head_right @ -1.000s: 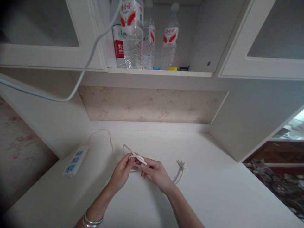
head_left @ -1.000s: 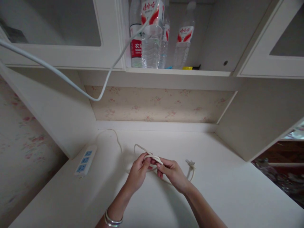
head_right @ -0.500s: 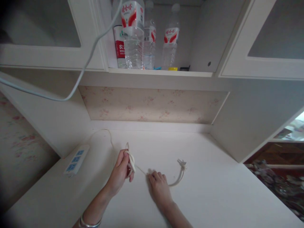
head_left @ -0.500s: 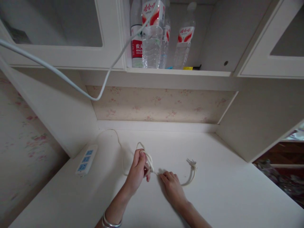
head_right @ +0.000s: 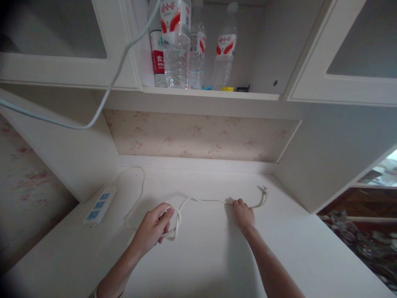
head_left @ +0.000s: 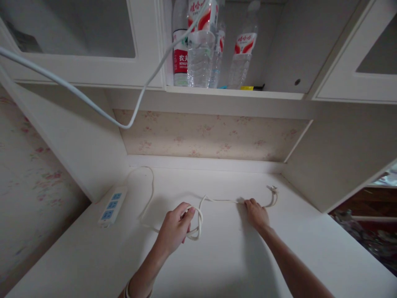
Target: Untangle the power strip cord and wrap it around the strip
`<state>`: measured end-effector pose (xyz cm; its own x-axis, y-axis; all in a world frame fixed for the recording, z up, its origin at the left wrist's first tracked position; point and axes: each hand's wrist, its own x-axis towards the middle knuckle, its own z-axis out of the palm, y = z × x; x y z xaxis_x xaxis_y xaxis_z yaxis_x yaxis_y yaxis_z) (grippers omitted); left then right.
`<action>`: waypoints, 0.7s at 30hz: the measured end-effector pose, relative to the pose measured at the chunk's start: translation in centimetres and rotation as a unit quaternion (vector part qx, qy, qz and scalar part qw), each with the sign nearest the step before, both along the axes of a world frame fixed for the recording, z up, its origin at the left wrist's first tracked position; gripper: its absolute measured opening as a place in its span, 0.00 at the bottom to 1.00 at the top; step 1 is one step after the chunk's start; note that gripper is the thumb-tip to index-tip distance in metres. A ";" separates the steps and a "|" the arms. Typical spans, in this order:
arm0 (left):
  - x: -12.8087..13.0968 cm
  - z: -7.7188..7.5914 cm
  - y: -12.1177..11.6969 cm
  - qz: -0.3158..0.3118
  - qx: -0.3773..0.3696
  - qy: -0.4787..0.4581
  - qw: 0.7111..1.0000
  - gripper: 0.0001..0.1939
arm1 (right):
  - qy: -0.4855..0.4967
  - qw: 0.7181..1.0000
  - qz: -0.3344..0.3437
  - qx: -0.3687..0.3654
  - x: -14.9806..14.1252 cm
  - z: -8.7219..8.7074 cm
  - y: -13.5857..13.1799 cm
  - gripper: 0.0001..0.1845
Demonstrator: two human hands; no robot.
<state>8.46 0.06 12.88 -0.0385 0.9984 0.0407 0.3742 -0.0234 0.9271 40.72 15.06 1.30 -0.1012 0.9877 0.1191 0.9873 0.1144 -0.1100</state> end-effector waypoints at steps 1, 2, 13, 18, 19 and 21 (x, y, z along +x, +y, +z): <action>0.1 -0.2 0.0 0.006 0.003 0.008 1.000 0.20 | 0.019 1.000 -0.004 0.000 -0.3 -0.1 0.0 0.16; 0.2 -0.4 0.0 0.012 0.007 0.017 1.000 0.20 | 0.042 0.999 -0.005 0.002 -0.9 -0.1 -0.1 0.16; 2.3 -3.2 0.4 0.047 0.010 0.057 0.997 0.19 | 0.533 0.824 0.141 -0.126 -13.5 5.4 -12.0 0.22; 2.7 -4.3 0.8 0.051 0.012 0.104 0.993 0.19 | 0.439 0.890 0.115 -0.043 -15.0 6.3 -13.6 0.19; 2.7 -4.6 0.9 0.053 0.014 0.116 0.992 0.19 | 0.398 0.909 0.121 -0.021 -15.0 6.1 -13.7 0.18; 2.7 -5.1 1.0 0.055 0.018 0.135 0.989 0.19 | 0.300 0.944 0.137 0.022 -14.8 5.8 -13.8 0.17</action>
<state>11.18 1.01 7.78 -0.1302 0.9865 0.0991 0.6104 0.0010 0.7921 25.88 1.27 7.09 -0.2537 0.9269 0.2765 0.6816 0.3741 -0.6288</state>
